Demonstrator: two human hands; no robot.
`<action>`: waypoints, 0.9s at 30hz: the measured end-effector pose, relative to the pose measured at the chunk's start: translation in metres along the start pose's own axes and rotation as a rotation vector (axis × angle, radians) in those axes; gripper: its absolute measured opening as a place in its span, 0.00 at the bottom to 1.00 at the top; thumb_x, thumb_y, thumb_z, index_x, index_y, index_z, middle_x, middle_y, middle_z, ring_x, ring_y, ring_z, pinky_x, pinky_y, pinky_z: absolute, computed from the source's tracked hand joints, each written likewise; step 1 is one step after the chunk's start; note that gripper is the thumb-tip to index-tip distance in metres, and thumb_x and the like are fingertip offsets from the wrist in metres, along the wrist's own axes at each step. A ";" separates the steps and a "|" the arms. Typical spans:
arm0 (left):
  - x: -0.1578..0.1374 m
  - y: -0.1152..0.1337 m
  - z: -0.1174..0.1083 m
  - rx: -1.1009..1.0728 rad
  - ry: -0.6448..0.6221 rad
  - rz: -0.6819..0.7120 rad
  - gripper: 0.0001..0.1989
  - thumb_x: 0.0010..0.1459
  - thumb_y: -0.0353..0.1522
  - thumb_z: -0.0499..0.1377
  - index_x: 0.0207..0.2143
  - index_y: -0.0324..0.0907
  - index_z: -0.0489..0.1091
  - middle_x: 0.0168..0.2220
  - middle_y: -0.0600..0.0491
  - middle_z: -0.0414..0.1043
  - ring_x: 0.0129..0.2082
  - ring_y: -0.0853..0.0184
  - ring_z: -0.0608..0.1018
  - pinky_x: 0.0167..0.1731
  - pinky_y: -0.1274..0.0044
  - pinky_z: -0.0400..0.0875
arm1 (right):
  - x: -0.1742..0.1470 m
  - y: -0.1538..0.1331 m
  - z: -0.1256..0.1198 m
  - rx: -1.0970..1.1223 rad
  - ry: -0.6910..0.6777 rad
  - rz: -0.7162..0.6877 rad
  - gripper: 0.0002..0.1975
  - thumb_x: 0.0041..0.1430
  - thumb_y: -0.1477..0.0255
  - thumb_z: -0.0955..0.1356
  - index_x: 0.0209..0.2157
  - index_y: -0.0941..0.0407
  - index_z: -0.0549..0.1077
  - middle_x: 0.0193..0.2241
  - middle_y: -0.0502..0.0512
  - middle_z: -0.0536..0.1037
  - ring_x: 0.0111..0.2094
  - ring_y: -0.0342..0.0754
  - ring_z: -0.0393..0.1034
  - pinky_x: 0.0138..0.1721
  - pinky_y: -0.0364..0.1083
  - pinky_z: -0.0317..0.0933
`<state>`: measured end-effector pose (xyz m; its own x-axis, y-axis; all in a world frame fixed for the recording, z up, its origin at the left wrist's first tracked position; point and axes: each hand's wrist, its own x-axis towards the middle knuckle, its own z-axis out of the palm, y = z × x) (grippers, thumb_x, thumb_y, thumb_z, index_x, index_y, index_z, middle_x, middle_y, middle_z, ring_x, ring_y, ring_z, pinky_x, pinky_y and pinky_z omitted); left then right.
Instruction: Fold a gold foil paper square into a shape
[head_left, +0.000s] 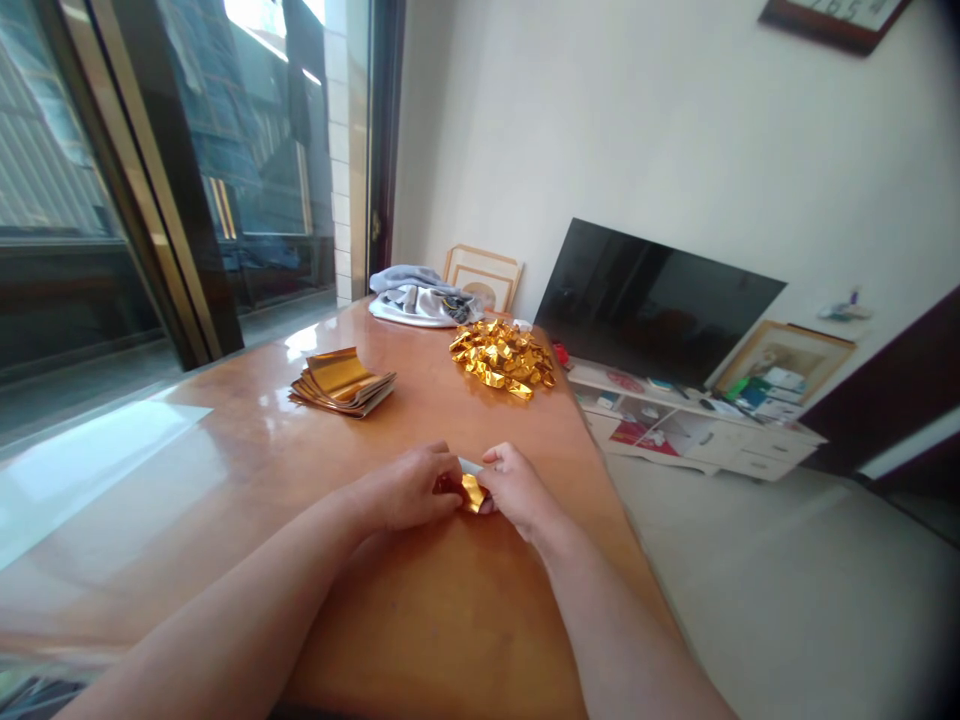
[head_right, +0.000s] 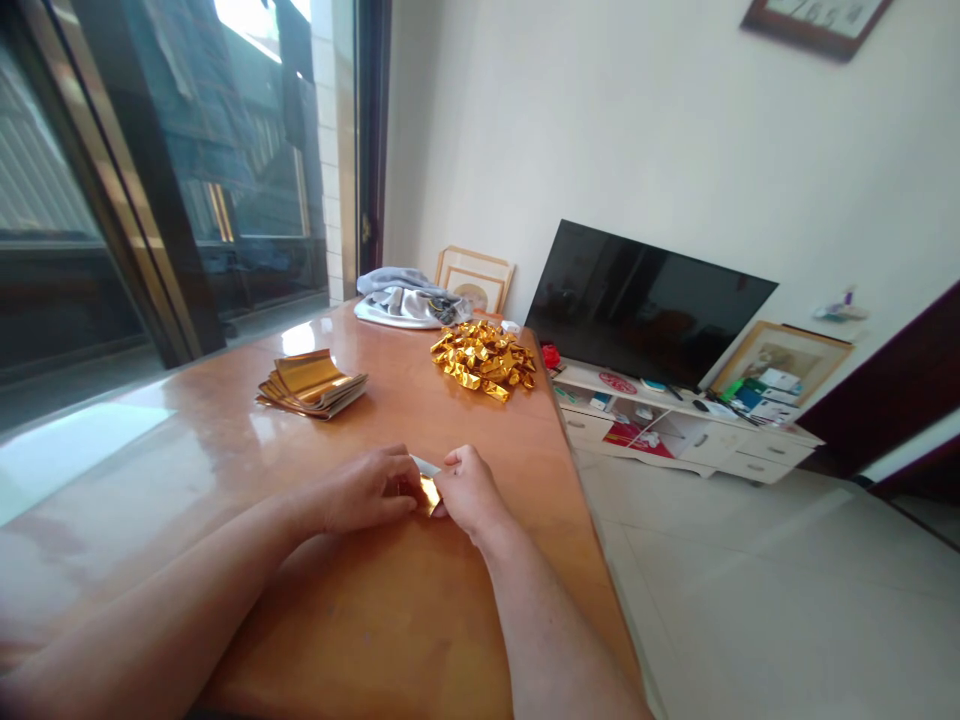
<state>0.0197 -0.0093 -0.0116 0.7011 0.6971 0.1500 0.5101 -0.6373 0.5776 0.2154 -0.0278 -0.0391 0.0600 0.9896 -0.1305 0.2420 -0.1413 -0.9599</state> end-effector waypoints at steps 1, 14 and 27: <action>-0.001 0.004 -0.001 0.033 0.005 -0.010 0.08 0.53 0.35 0.62 0.37 0.44 0.73 0.38 0.52 0.72 0.34 0.65 0.74 0.33 0.77 0.66 | 0.000 0.000 0.000 0.009 0.000 0.013 0.15 0.51 0.73 0.68 0.41 0.53 0.62 0.26 0.46 0.72 0.21 0.45 0.71 0.21 0.43 0.66; 0.002 0.016 0.003 0.383 0.022 0.040 0.06 0.54 0.38 0.62 0.32 0.46 0.74 0.36 0.52 0.72 0.36 0.62 0.74 0.39 0.70 0.61 | -0.009 -0.019 -0.028 -0.372 -0.042 -0.086 0.05 0.54 0.74 0.65 0.33 0.56 0.71 0.26 0.49 0.76 0.28 0.44 0.71 0.29 0.41 0.62; 0.002 0.015 0.000 0.377 0.005 0.094 0.05 0.57 0.37 0.60 0.33 0.49 0.76 0.33 0.53 0.72 0.36 0.63 0.74 0.41 0.70 0.57 | -0.005 -0.010 -0.051 -0.576 -0.323 -0.312 0.16 0.47 0.79 0.67 0.37 0.53 0.80 0.32 0.47 0.76 0.31 0.42 0.68 0.30 0.38 0.56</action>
<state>0.0288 -0.0181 -0.0028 0.7519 0.6306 0.1925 0.5914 -0.7741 0.2259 0.2620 -0.0330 -0.0162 -0.3616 0.9320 -0.0245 0.6781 0.2449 -0.6930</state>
